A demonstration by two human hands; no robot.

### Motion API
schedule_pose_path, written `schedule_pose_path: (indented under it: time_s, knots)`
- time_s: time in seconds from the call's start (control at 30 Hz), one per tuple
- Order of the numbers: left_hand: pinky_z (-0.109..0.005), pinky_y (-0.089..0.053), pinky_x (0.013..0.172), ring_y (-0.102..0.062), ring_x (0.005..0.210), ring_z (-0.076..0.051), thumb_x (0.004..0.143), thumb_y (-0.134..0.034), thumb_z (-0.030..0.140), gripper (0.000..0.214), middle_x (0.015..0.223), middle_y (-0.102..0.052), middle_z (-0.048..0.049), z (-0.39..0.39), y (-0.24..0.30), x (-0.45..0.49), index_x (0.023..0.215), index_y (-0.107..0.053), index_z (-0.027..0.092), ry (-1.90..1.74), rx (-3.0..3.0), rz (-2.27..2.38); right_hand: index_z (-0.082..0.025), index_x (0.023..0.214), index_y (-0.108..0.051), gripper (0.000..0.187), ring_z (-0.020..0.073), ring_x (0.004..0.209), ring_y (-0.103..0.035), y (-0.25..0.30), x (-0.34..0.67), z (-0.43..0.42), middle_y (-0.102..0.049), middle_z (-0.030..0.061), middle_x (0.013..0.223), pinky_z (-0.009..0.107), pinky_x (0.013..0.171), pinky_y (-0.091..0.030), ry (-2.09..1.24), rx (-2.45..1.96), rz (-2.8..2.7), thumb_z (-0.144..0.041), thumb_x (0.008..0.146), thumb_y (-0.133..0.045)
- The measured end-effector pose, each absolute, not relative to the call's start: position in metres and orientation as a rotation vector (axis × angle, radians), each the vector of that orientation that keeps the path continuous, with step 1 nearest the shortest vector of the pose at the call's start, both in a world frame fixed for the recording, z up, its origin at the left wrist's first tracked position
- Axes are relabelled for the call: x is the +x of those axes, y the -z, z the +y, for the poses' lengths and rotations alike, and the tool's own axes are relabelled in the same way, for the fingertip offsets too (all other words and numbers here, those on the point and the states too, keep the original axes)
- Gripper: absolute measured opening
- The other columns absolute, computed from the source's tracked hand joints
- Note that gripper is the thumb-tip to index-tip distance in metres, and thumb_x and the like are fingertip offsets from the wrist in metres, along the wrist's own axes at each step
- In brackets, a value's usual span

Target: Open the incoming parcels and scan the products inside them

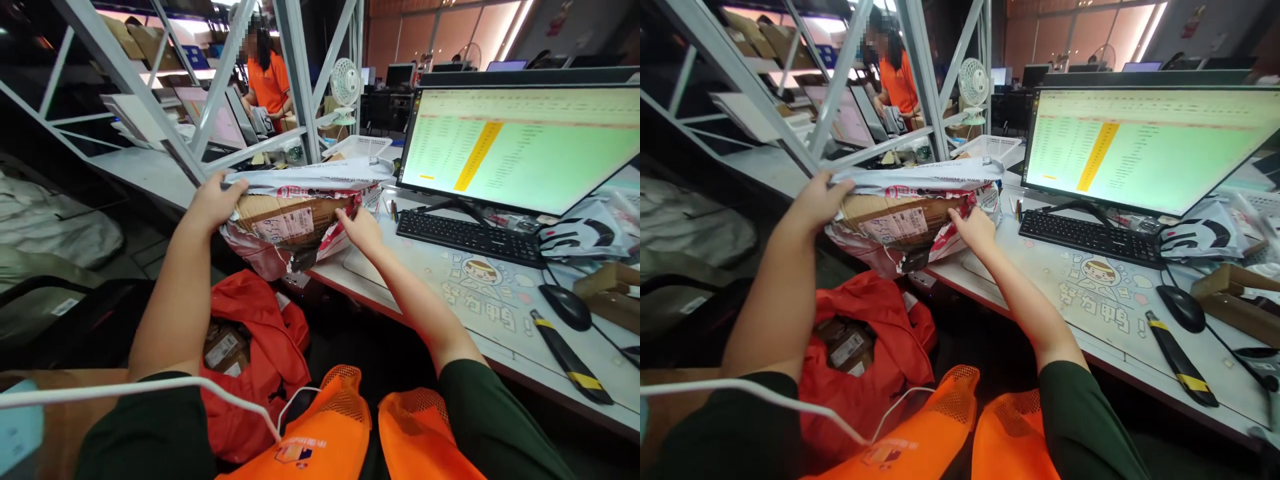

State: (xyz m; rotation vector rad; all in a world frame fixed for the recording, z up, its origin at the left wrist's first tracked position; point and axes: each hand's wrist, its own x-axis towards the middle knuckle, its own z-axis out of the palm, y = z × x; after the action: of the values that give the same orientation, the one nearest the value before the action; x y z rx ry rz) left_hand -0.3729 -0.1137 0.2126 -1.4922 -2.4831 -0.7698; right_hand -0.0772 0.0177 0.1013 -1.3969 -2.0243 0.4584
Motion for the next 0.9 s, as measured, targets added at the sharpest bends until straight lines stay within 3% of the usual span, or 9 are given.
schedule_pose_path:
  time_s: [0.13,0.2,0.3,0.47,0.57,0.67,0.8,0.9]
  knots:
    - [-0.046,-0.049,0.104,-0.061,0.120,-0.036,0.096,-0.049,0.065,0.064,0.132,-0.067,-0.0176,-0.116,-0.232,-0.363,0.127,-0.063,0.011,0.388,-1.639,-2.502,-0.018,0.098,-0.066,0.040,0.0285,0.100,-0.069,-0.107,-0.096,0.042,-0.075,0.0154,0.104,0.036,0.088,-0.048,-0.477,-1.325,-2.023,-0.046,0.107,-0.039]
    - [-0.049,-0.050,0.102,-0.061,0.119,-0.040,0.094,-0.045,0.071,0.072,0.131,-0.066,-0.0211,-0.112,-0.241,-0.354,0.127,-0.064,0.009,0.210,-1.660,-2.475,-0.018,0.091,-0.068,0.034,0.0254,0.096,-0.068,-0.108,-0.098,0.050,-0.075,0.0134,0.100,0.033,0.084,-0.046,-0.490,-1.279,-2.038,-0.032,0.104,-0.039]
    - [-0.052,-0.047,0.104,-0.057,0.125,-0.044,0.093,-0.047,0.073,0.079,0.137,-0.061,-0.0240,-0.097,-0.246,-0.324,0.137,-0.059,0.009,0.158,-1.635,-2.354,-0.019,0.077,-0.066,0.028,0.0216,0.083,-0.065,-0.107,-0.098,0.051,-0.073,0.0093,0.085,0.030,0.076,-0.042,-0.503,-1.235,-2.044,-0.028,0.096,-0.048]
    - [-0.053,-0.037,0.112,-0.048,0.136,-0.042,0.093,-0.060,0.058,0.069,0.143,-0.055,-0.0214,-0.045,-0.224,-0.238,0.146,-0.053,0.015,0.174,-1.914,-1.819,-0.019,0.063,-0.059,0.030,0.0152,0.067,-0.055,-0.103,-0.077,0.039,-0.061,0.0007,0.063,0.026,0.065,-0.037,-0.538,-1.172,-2.053,-0.028,0.091,-0.051]
    - [-0.052,-0.042,0.100,-0.057,0.123,-0.041,0.098,-0.053,0.036,0.046,0.128,-0.063,-0.0251,-0.008,-0.213,-0.206,0.134,-0.062,0.010,0.115,-2.005,-1.735,-0.019,0.066,-0.060,0.031,0.0155,0.069,-0.057,-0.103,-0.055,0.034,-0.061,0.0002,0.064,0.025,0.066,-0.039,-0.531,-1.190,-2.032,-0.030,0.092,-0.049]
    - [-0.049,-0.044,0.088,-0.064,0.113,-0.040,0.095,-0.041,0.017,0.039,0.113,-0.068,-0.0277,0.016,-0.215,-0.197,0.118,-0.070,0.006,0.061,-2.055,-1.631,-0.018,0.086,-0.066,0.030,0.0213,0.082,-0.064,-0.113,-0.040,0.032,-0.071,0.0056,0.085,0.029,0.073,-0.043,-0.471,-1.259,-1.958,-0.045,0.095,-0.054]
    - [-0.050,-0.043,0.083,-0.068,0.101,-0.041,0.090,-0.044,0.020,0.039,0.100,-0.071,-0.0289,0.021,-0.227,-0.190,0.108,-0.074,0.002,-0.008,-2.054,-1.551,-0.010,0.116,-0.065,0.057,0.0331,0.103,-0.068,-0.137,-0.044,0.035,-0.073,0.0206,0.115,0.039,0.088,-0.048,-0.200,-1.402,-1.957,-0.063,0.096,-0.056]
    - [-0.049,-0.042,0.083,-0.069,0.096,-0.041,0.091,-0.045,0.026,0.041,0.094,-0.073,-0.0274,0.017,-0.236,-0.181,0.103,-0.077,0.003,-0.082,-2.042,-1.542,-0.007,0.113,-0.067,0.045,0.0325,0.106,-0.069,-0.152,-0.053,0.037,-0.073,0.0230,0.116,0.042,0.094,-0.045,-0.048,-1.382,-2.099,-0.041,0.108,-0.038]
